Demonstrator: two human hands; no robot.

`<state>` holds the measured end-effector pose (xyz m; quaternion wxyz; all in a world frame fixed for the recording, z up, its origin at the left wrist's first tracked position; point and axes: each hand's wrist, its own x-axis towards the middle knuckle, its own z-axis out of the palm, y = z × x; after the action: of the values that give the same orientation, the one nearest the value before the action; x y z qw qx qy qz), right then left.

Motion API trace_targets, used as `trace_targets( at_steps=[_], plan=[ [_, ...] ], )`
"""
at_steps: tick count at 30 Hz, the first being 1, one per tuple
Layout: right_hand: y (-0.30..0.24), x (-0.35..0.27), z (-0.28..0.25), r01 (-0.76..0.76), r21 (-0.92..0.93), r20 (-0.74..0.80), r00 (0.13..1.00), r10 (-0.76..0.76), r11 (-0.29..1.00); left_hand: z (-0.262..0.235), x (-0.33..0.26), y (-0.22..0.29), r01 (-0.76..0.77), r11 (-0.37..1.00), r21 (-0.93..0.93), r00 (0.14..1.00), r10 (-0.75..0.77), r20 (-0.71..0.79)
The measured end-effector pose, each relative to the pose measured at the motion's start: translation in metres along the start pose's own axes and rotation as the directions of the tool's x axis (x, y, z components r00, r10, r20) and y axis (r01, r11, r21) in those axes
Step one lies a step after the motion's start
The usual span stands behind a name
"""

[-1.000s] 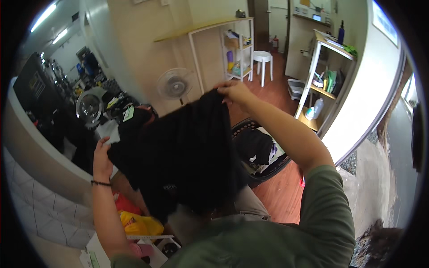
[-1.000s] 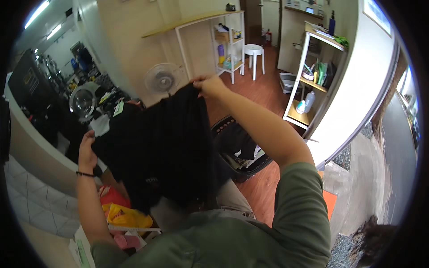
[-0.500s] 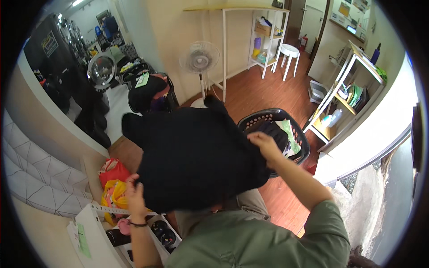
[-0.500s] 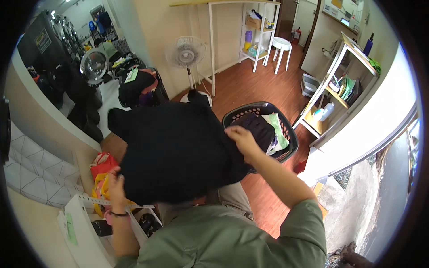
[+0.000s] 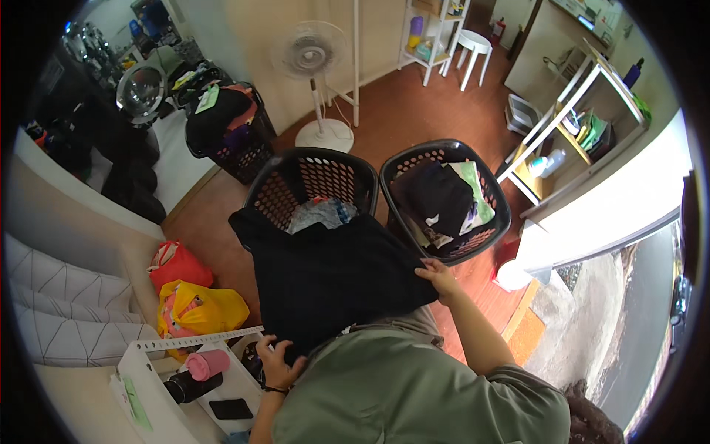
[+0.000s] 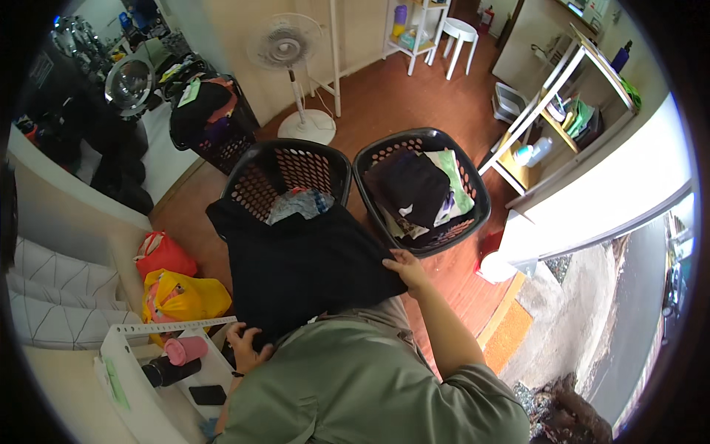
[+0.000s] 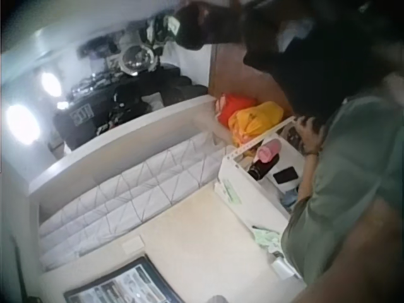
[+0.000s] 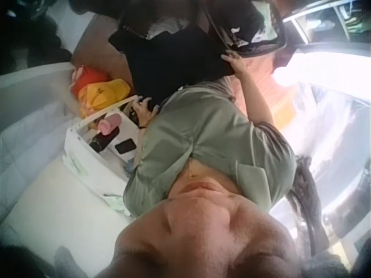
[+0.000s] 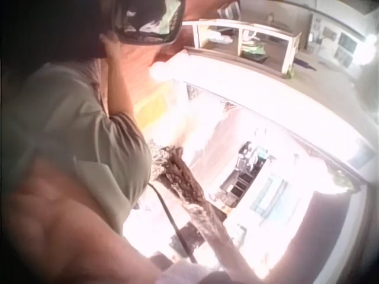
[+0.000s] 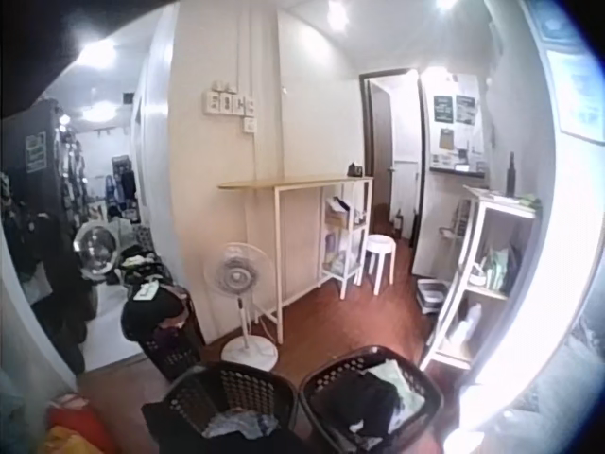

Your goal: The person takes items of clothing one by one from a laundry basket, shakes them out, folds them, and places them into a second laundry basket.

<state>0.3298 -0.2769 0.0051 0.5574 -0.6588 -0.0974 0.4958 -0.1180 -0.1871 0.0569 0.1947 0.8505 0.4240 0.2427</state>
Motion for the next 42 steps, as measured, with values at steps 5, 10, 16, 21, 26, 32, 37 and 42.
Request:
trace_targets(
  at_steps=[5, 10, 16, 21, 26, 32, 37, 42],
  plan=[
    [-0.033, -0.006, -0.012, 0.012, 0.144, 0.104, 0.994, -0.027, 0.990, -0.006, 0.010, -0.008, -0.125, 0.991, 0.035, 0.984, 0.120, 0.129],
    [-0.059, -0.011, -0.006, -0.043, 0.307, 0.174, 0.985, -0.012, 0.951, 0.003, 0.023, -0.030, 0.447, 0.732, -0.514, 0.825, -0.560, -0.080],
    [-0.168, -0.031, 0.038, 0.317, 0.333, -0.004, 0.942, -0.335, 0.888, -0.073, 0.114, 0.007, 0.166, 0.975, -0.151, 0.978, -0.182, -0.100],
    [-0.296, -0.112, 0.087, 0.661, 0.404, -0.089, 0.716, -0.692, 0.632, -0.165, 0.153, 0.004, 0.053, 0.904, 0.425, 0.936, 0.104, -0.336],
    [-0.366, -0.091, 0.144, 0.726, 0.519, -0.004, 0.530, -0.848, 0.452, -0.197, 0.204, -0.044, -0.117, 0.955, -0.274, 0.627, -0.143, -0.766],
    [-0.415, -0.011, 0.226, 0.738, 0.189, -0.055, 0.666, -0.744, 0.647, -0.271, 0.256, -0.090, 0.249, 0.964, 0.093, 0.730, -0.124, -0.672],
    [-0.465, -0.044, 0.196, 0.721, 0.478, 0.084, 0.531, -0.843, 0.502, -0.331, 0.215, -0.015, -0.253, 0.965, 0.072, 0.281, 0.145, -0.949],
    [-0.434, -0.044, 0.157, 0.704, 0.282, 0.253, 0.600, -0.759, 0.651, -0.312, 0.123, 0.101, -0.796, 0.394, -0.459, 0.602, 0.433, -0.671]
  ],
)
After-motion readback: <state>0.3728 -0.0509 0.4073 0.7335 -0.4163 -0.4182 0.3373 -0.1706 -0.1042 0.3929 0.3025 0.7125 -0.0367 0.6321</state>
